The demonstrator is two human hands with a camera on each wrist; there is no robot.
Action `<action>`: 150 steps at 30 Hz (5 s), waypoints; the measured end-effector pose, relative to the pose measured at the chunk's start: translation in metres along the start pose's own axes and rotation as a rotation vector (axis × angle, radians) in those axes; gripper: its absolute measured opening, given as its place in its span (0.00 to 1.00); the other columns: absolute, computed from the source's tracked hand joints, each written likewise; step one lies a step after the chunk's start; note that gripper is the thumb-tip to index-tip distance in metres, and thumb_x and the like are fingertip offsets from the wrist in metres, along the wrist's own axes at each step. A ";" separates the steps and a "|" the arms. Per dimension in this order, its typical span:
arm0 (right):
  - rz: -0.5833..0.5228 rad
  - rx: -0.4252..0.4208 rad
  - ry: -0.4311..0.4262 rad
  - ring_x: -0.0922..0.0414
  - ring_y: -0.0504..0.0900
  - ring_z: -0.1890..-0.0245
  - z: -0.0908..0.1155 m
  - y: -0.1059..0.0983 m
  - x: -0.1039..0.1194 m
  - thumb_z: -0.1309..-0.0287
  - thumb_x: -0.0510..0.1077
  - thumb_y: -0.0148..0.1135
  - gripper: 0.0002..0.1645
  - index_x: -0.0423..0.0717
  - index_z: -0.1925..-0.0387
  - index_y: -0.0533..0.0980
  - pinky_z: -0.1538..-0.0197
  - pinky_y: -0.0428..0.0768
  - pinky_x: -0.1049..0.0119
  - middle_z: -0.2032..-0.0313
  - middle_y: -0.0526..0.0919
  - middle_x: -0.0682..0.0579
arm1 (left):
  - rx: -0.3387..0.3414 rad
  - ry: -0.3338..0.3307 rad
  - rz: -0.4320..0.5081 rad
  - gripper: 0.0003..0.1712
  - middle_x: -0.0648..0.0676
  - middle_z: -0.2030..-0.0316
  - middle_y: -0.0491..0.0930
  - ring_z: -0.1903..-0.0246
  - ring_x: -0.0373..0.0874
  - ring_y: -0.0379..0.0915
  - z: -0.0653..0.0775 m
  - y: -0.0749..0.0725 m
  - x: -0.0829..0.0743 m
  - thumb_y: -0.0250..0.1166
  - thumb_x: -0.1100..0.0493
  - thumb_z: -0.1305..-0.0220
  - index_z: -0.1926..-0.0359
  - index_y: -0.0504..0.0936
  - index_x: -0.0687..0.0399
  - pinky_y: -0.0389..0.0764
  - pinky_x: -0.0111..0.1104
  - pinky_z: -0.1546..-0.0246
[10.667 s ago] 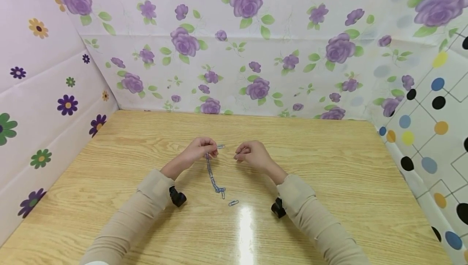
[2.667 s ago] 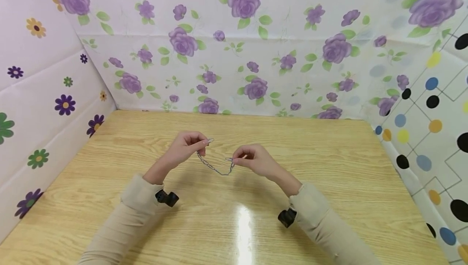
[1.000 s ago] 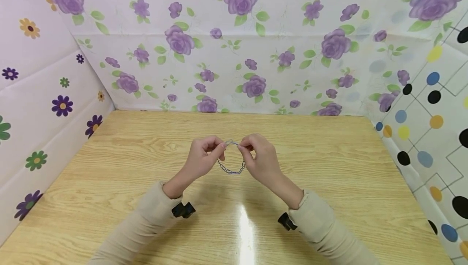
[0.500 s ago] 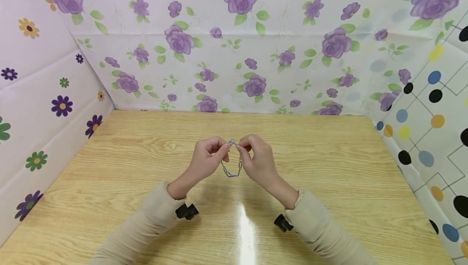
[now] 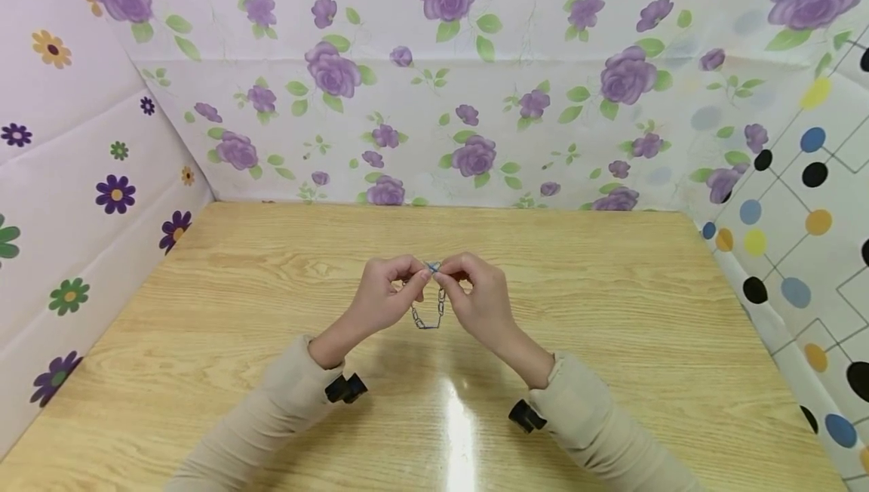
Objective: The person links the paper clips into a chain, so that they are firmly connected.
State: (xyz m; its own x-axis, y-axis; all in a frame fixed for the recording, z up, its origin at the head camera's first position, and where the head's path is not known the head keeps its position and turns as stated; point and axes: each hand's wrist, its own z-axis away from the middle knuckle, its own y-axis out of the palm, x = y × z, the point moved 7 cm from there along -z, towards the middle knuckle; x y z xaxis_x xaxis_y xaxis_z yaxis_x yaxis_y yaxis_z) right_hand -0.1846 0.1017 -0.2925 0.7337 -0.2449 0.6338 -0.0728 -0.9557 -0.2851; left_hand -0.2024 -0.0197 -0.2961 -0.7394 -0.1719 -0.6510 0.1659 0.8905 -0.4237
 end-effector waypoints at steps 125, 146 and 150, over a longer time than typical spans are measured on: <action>-0.402 0.154 0.448 0.60 0.77 0.76 0.012 -0.003 -0.042 0.46 0.29 0.58 0.06 0.25 0.70 0.75 0.71 0.77 0.69 0.75 0.81 0.55 | 0.119 -0.212 0.380 0.07 0.64 0.78 0.78 0.77 0.50 0.78 0.013 0.007 0.023 0.54 0.71 0.38 0.68 0.78 0.73 0.79 0.40 0.71; -0.356 0.145 0.400 0.57 0.79 0.75 0.016 -0.008 -0.042 0.45 0.30 0.58 0.05 0.27 0.69 0.76 0.70 0.78 0.67 0.74 0.81 0.55 | 0.193 -0.244 0.439 0.11 0.67 0.67 0.79 0.68 0.54 0.79 0.013 0.006 0.021 0.52 0.72 0.36 0.57 0.75 0.77 0.79 0.41 0.63; -0.342 0.147 0.385 0.56 0.79 0.75 0.015 -0.008 -0.041 0.46 0.30 0.59 0.05 0.28 0.69 0.77 0.69 0.79 0.67 0.73 0.82 0.54 | 0.192 -0.266 0.425 0.10 0.68 0.67 0.79 0.68 0.59 0.78 0.013 0.006 0.022 0.53 0.72 0.37 0.58 0.76 0.77 0.79 0.41 0.63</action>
State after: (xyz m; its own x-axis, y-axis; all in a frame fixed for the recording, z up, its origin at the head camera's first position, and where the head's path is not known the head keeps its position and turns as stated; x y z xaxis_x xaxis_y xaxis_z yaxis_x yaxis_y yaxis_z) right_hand -0.2034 0.1216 -0.3272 0.3963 0.0077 0.9181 0.2423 -0.9654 -0.0965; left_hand -0.2088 -0.0240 -0.3211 -0.3945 0.0635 -0.9167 0.5495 0.8158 -0.1800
